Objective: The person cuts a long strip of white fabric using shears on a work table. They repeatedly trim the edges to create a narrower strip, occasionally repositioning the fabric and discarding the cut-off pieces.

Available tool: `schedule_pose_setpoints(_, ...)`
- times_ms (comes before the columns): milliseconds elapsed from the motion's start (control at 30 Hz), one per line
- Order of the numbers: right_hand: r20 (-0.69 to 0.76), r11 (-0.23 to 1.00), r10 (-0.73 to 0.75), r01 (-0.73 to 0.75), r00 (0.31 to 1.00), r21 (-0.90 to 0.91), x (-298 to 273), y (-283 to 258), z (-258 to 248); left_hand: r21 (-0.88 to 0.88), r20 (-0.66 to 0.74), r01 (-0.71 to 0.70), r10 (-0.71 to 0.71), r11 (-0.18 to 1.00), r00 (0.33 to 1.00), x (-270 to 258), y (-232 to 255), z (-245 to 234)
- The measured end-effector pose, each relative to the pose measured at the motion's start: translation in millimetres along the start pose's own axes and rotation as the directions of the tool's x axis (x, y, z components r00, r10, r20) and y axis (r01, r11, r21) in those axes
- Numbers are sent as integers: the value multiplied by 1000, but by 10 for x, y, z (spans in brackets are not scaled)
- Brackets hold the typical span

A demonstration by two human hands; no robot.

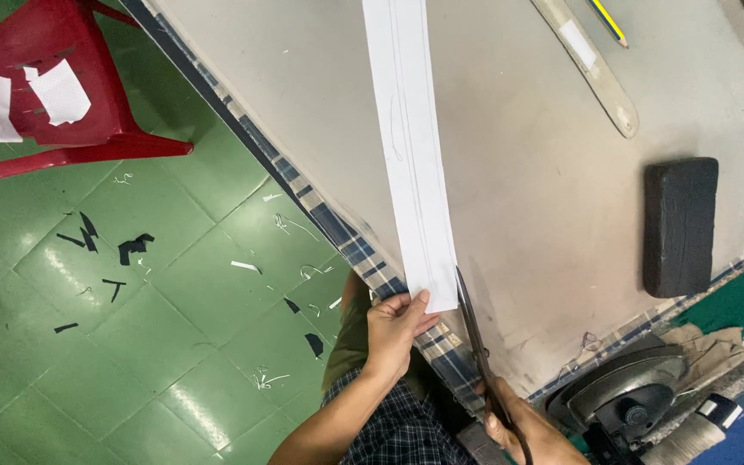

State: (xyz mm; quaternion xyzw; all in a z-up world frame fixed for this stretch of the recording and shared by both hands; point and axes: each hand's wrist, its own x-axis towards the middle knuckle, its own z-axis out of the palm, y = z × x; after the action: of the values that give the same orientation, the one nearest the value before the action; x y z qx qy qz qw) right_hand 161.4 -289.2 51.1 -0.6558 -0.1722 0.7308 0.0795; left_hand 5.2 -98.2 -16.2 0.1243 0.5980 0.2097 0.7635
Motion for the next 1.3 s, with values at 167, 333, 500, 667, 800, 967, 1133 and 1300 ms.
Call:
schedule_pose_setpoints(167,-10,985,-154,154,988,78,216,-305,-6,-12,-6,32,-32,999,999,-10,51,-2)
schedule_pose_setpoints(333,-80,968,-240,245,967,59,370,-458,16,-6,7,28,-28,1000,1000,22,16,-44)
schedule_pose_setpoints(500,-113,979,-196,202,974,36,397,-507,26,-14,7,16,-15,1000,1000,20,13,-50)
schedule_pose_setpoints(667,-133,981,-190,194,973,12,369,-565,43,-25,2,19,-19,1000,1000,24,-5,-50)
schedule_pose_setpoints(800,-141,987,-163,160,977,-26,418,-494,64,-15,7,20,-19,1000,1000,23,-3,-54)
schedule_pose_setpoints(967,-141,992,-130,129,981,-17,400,-566,87,-24,6,10,-10,1000,1000,30,-34,-51)
schedule_pose_setpoints(1133,-155,989,-147,144,977,-31,421,-523,91,-13,5,11,-11,1000,1000,29,-30,-51)
schedule_pose_setpoints(1300,-202,995,-91,79,975,-67,423,-519,116,-13,30,-4,4,1000,1000,24,-37,-63)
